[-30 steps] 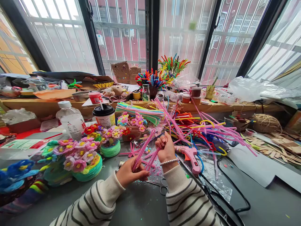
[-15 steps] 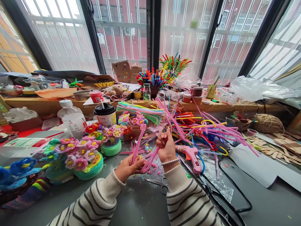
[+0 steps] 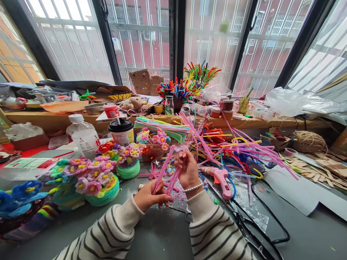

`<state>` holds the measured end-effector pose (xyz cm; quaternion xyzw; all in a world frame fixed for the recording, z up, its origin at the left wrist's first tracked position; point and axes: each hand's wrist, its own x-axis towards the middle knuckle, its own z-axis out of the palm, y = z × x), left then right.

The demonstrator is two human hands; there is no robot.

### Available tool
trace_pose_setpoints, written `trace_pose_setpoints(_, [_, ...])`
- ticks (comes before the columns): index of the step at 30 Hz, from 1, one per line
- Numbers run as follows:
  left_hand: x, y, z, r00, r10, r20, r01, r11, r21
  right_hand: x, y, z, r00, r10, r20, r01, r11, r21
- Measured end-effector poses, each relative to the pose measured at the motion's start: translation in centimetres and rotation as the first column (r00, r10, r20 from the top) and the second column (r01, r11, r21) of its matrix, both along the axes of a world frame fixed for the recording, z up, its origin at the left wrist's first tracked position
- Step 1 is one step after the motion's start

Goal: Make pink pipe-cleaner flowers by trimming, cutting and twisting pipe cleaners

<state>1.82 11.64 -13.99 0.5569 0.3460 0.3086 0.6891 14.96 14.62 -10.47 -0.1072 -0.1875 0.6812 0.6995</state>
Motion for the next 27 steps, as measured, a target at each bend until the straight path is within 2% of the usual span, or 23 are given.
trace_pose_setpoints(6, [0.1,-0.5,0.4,0.999,-0.033,-0.007,0.032,0.999,-0.038,0.7,0.5,-0.6,0.998,0.036,0.053,-0.037,0.999,0.009])
trace_pose_setpoints(10, [0.1,-0.6,0.4,0.999,0.041,-0.006,-0.041,0.999,0.005,1.5,0.6,-1.1,0.992,0.07,0.105,-0.061,0.995,-0.083])
trace_pose_setpoints(13, [0.1,-0.4,0.3,0.994,0.109,-0.018,-0.109,0.994,0.022,1.6,0.8,-1.5,0.99,0.136,0.038,-0.128,0.976,-0.179])
trace_pose_setpoints(16, [0.1,-0.3,0.1,0.992,0.123,-0.028,-0.122,0.992,0.021,1.4,1.0,-2.0,0.984,0.174,-0.028,-0.176,0.964,-0.202])
trace_pose_setpoints(23, [0.2,-0.5,0.2,0.997,0.066,-0.035,-0.066,0.998,0.02,1.2,0.9,-1.8,0.986,0.157,-0.054,-0.163,0.974,-0.155])
trace_pose_setpoints(27, [0.3,-0.6,0.4,0.998,0.043,-0.042,-0.043,0.999,0.021,0.7,0.5,-1.0,0.985,0.162,-0.054,-0.161,0.987,0.025])
